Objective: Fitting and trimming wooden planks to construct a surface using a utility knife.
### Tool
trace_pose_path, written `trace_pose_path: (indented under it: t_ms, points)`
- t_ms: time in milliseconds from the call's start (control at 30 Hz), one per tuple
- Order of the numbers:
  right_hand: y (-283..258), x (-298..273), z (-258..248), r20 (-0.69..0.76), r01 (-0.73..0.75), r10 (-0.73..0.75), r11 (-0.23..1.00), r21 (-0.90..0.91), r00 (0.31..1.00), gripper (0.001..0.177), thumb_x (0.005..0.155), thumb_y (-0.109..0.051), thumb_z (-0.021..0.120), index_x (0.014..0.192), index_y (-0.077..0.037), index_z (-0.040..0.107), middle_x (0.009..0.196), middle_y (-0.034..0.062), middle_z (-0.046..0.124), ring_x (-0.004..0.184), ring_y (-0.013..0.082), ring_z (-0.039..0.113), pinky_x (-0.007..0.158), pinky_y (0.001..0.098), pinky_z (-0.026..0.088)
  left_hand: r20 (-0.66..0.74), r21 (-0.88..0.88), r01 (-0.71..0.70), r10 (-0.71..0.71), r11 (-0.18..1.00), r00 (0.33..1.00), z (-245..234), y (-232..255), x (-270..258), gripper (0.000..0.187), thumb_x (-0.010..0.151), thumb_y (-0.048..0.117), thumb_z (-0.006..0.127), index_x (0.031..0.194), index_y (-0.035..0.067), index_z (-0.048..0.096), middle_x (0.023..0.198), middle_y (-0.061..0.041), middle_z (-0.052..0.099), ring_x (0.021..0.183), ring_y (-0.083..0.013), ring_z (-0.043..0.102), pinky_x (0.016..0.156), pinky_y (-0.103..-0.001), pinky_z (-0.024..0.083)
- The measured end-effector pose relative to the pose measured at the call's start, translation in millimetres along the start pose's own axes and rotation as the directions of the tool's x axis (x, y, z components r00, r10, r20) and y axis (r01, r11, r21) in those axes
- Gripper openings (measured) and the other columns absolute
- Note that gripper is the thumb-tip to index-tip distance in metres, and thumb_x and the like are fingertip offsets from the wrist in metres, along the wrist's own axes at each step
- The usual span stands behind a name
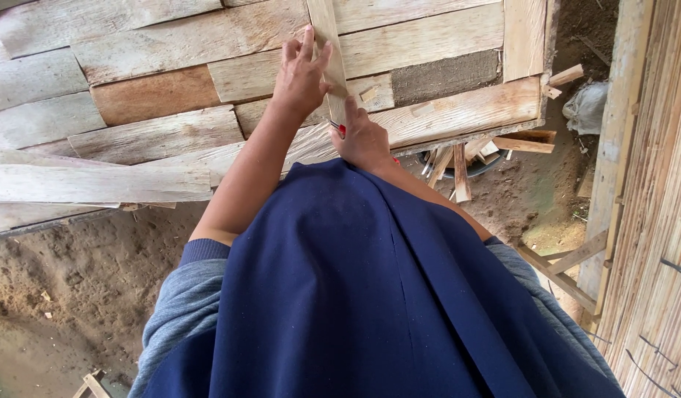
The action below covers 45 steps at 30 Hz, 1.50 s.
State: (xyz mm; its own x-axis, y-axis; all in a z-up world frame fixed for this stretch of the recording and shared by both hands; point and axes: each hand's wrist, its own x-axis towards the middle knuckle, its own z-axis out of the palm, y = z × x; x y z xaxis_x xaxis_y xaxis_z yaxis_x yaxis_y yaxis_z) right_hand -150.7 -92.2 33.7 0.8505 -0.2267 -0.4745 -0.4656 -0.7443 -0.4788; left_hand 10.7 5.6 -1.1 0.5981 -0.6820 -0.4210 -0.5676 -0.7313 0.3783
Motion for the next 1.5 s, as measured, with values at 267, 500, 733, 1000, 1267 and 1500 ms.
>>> trace_pose_path:
  t_ms: [267,500,733,1000,1267,1500]
  points:
    - [4,4,6,0.020,-0.003,0.003,1.000,-0.028,1.000,0.074,0.092,-0.039,0.067,0.146,-0.014,0.024,0.108,0.0200,0.065,0.076,0.0477,0.068,0.060,0.0607,0.054,-0.010,-0.026,-0.004,0.004,1.000,1.000,0,-1,-2,0.079,0.091,0.024,0.083,0.157,0.012,0.041,0.166,-0.019,0.009,0.135,-0.0418,0.028,0.097,-0.055,0.054]
    - [-7,9,-15,0.187,-0.080,0.097,0.992,-0.099,0.977,0.080,0.093,-0.046,0.068,0.148,-0.015,0.020,0.118,0.0215,0.062,0.085,0.0466,0.068,0.067,0.0594,0.053,0.050,-0.016,0.036,-0.035,0.999,0.998,-11,9,-6,0.080,0.092,0.016,0.076,0.160,0.008,0.035,0.169,-0.003,0.009,0.126,-0.0290,0.030,0.101,-0.042,0.051]
    - [-21,10,-117,0.286,-0.251,0.124,0.849,0.465,0.950,0.045,0.093,-0.036,0.067,0.129,-0.014,0.051,0.098,0.0005,0.063,0.074,0.0085,0.065,0.065,0.0207,0.058,0.005,0.125,-0.017,0.016,0.992,1.000,10,1,1,0.078,0.092,0.019,0.076,0.159,0.006,0.038,0.169,-0.011,0.013,0.124,-0.0370,0.032,0.100,-0.048,0.054]
    - [-15,36,-103,0.252,-0.297,0.198,0.838,0.458,0.947,0.029,0.105,-0.023,0.056,0.118,-0.009,0.034,0.094,0.0107,0.059,0.060,0.0175,0.071,0.051,0.0278,0.065,0.089,0.092,0.029,-0.037,0.995,0.995,-17,15,-6,0.092,0.085,0.024,0.082,0.161,0.008,0.033,0.170,-0.011,0.007,0.130,-0.0373,0.029,0.113,-0.050,0.042]
    - [-8,89,-51,0.094,-0.068,0.082,0.987,-0.142,0.992,0.039,0.100,-0.029,0.052,0.125,-0.004,0.036,0.092,0.0213,0.070,0.080,0.0461,0.068,0.065,0.0577,0.051,0.000,0.188,-0.007,0.007,0.982,1.000,23,-3,9,0.103,0.076,0.038,0.089,0.158,0.009,0.034,0.168,-0.013,0.007,0.134,-0.0435,0.029,0.109,-0.050,0.044]
    - [-18,97,-48,0.118,-0.089,0.109,0.982,-0.168,0.987,0.039,0.101,-0.035,0.050,0.121,-0.006,0.035,0.094,0.0242,0.070,0.086,0.0504,0.068,0.069,0.0627,0.049,-0.037,0.212,0.001,0.007,0.977,0.999,33,-5,14,0.099,0.076,0.036,0.086,0.157,0.011,0.035,0.167,-0.012,0.008,0.136,-0.0464,0.027,0.109,-0.052,0.044]
